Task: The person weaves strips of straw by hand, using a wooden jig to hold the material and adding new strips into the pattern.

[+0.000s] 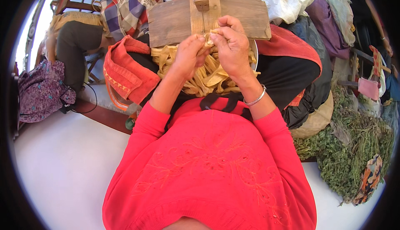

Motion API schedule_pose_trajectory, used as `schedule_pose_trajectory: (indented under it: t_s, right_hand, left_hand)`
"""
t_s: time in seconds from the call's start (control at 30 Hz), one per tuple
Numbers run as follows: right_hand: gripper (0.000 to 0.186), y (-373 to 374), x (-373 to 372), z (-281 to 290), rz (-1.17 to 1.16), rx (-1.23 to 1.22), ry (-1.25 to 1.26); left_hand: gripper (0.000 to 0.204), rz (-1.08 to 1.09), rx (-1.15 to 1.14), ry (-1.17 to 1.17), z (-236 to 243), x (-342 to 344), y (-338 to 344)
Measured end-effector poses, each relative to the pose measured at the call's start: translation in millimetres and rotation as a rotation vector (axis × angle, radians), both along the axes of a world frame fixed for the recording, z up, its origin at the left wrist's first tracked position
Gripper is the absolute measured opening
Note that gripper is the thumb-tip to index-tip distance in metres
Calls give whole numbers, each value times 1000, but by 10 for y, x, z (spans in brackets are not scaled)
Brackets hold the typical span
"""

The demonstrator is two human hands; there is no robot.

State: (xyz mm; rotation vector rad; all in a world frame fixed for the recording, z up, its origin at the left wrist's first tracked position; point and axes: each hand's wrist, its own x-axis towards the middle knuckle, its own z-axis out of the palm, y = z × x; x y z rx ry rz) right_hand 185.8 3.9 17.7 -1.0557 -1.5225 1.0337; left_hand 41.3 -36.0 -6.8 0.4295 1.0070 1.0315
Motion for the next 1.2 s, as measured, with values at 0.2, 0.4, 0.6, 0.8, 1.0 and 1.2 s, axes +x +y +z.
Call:
schedule_pose_trajectory:
  t_s: [0.2,0.4,0.6,0.8,1.0,1.2]
  right_hand:
    - [12,53,219,-327,-32,-380,346]
    - [28,304,347,159,290,-86,-164]
    - [17,420,347,361,593,-736,-98]
    - [13,520,346,94,479,-667,-54]
    - [17,546,194,53,321,-399,-314]
    - [18,619,133,-194,259,-192,-309]
  left_hand:
    - [7,-47,630,1179,93,-207,-356]
    - [7,-112,981,1357,369,-216,-130]
    - [6,-238,580,718,253,-169,122]
    - [13,-319,354,469,258,-371,303]
    - [14,-271,418,723,85,-568,508]
    - [12,-223,407,754,-62,-562,669]
